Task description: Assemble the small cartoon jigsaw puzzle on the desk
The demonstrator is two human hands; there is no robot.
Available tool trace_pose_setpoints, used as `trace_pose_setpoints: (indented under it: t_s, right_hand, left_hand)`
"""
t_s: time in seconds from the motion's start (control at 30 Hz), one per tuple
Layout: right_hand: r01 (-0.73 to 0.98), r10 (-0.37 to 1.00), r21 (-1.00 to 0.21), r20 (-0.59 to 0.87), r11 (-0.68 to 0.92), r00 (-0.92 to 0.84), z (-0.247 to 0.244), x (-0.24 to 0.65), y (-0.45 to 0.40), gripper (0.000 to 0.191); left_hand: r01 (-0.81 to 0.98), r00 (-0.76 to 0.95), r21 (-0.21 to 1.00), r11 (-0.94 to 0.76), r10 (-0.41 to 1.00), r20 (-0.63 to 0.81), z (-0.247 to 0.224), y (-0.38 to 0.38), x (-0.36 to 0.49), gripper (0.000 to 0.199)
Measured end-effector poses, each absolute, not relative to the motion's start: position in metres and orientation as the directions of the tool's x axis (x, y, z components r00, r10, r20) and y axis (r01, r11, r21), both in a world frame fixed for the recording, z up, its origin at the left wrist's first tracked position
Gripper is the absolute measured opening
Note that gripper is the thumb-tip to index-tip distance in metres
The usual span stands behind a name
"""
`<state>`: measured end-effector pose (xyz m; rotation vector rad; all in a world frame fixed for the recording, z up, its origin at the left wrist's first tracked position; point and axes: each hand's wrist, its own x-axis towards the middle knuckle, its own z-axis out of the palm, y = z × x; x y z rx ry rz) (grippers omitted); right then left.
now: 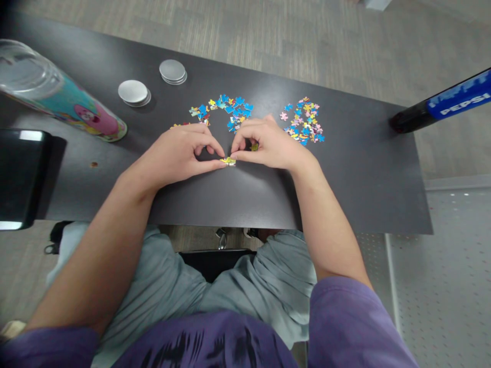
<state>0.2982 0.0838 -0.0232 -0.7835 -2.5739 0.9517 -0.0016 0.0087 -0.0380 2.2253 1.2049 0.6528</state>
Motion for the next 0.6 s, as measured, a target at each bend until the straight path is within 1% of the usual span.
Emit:
trace_pose_setpoints:
  t_s: [0.1,0.2,0.3,0.4,0.5,0.6]
  right_hand:
    - [0.407,0.568,-0.65,0.046,0.642,-0.822,-0.026,0.294,0.082,0.046]
    - [0.446,0.585,-0.641,0.006,0.625,-0.811,-0.023,0.291,0.079,0.05]
    - [0.506,0.642,-0.641,-0.026,0.577,-0.766,-0.013,0.295,0.079,0.053]
    - [0.56,0.728,-0.644,-0.006,0.522,-0.685,-0.003,0.311,0.085,0.053]
    - [0.552,0.758,-0.669,0.026,0.498,-0.652,0.0,0.331,0.096,0.057]
    - [0.542,0.748,-0.7,-0.017,0.465,-0.664,-0.005,0.345,0.103,0.065]
  left_hand:
    - [0.596,0.49,0.652,-0.469,0.856,0.168,-0.039,0.009,-0.001,0.015]
    - [0.59,0.49,0.654,-0.473,0.854,0.176,-0.04,0.01,-0.001,0.015]
    - [0.583,0.493,0.659,-0.476,0.852,0.18,-0.041,0.01,-0.001,0.015]
    - [0.571,0.494,0.663,-0.484,0.848,0.194,-0.042,0.009,0.0,0.016]
    - [0.574,0.496,0.656,-0.49,0.845,0.197,-0.044,0.008,0.004,0.015]
    - [0.58,0.499,0.64,-0.503,0.841,0.208,-0.046,0.007,0.009,0.018]
